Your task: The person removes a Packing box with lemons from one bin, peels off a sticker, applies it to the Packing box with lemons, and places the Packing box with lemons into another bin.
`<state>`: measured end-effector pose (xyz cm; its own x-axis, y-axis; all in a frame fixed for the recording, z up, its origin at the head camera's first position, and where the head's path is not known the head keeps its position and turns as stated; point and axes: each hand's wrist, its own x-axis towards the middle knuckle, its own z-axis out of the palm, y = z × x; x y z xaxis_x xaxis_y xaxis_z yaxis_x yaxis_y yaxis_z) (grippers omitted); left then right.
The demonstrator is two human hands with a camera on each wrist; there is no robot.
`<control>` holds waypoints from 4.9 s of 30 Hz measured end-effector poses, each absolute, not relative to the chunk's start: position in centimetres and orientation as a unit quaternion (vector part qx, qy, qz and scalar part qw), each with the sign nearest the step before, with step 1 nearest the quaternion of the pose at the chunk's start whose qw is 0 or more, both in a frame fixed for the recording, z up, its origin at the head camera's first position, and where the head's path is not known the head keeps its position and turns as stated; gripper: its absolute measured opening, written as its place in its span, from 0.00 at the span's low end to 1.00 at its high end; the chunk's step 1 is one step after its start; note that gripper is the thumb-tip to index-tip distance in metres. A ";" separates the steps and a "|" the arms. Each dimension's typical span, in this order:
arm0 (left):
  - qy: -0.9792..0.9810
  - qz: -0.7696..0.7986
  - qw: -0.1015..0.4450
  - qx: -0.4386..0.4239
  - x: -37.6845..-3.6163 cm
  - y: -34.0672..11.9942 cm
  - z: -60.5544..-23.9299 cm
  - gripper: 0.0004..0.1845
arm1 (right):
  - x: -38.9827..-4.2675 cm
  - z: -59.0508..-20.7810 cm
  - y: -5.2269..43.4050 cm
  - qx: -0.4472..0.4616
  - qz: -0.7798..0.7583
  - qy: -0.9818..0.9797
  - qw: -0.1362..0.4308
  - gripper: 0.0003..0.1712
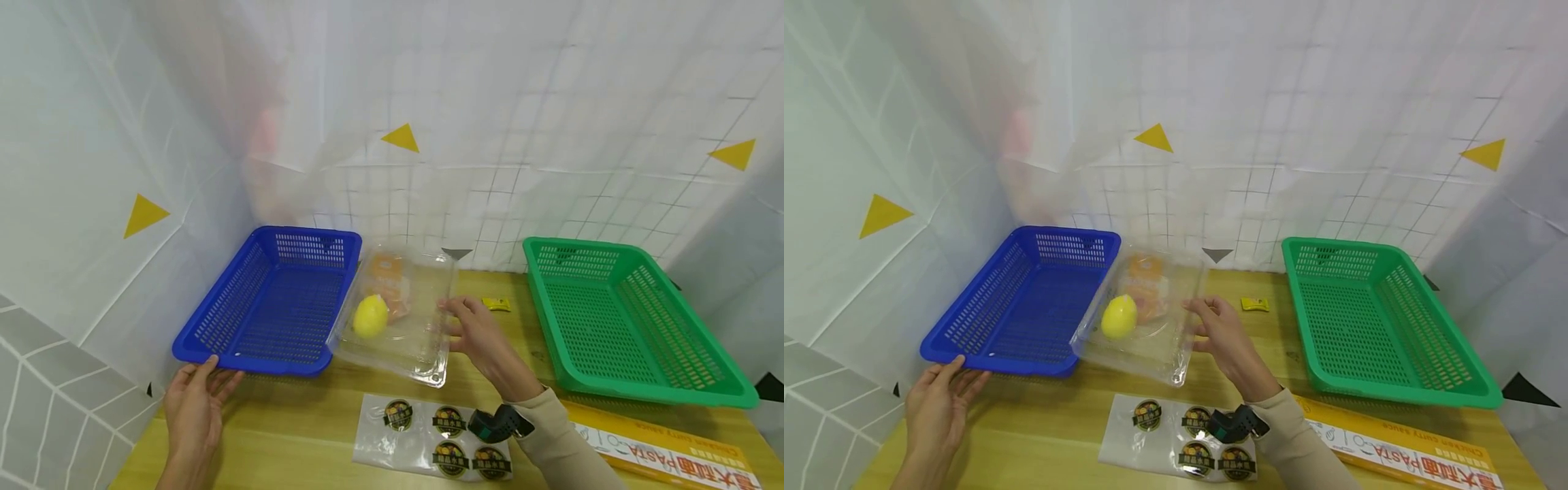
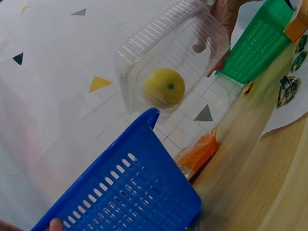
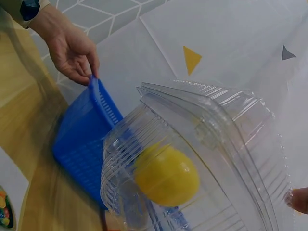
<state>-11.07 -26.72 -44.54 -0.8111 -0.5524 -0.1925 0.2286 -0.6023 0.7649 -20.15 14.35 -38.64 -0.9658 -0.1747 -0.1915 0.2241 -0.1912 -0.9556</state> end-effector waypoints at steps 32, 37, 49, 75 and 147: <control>-0.394 -0.867 0.219 0.211 -10.9 -26.6 -44.5 0.07 | -17.4 -43.5 18.1 0.067 -0.758 0.640 0.108 0.30; -0.390 -0.869 0.224 0.207 -11.0 -26.6 -44.5 0.04 | -17.1 -44.3 18.5 0.075 -0.757 0.641 0.100 0.31; -0.383 -0.870 0.230 0.209 -11.1 -26.6 -44.7 0.06 | -17.2 -45.9 18.8 0.107 -0.756 0.641 0.078 0.25; -0.461 -0.862 0.112 0.179 -8.4 -19.0 -46.5 0.06 | -18.8 -44.8 20.6 0.120 -0.668 0.734 -0.016 0.44; -0.657 -0.744 -0.084 -0.088 -14.7 -10.0 -47.8 0.36 | -15.1 -46.1 22.5 0.118 -0.604 0.787 0.035 0.31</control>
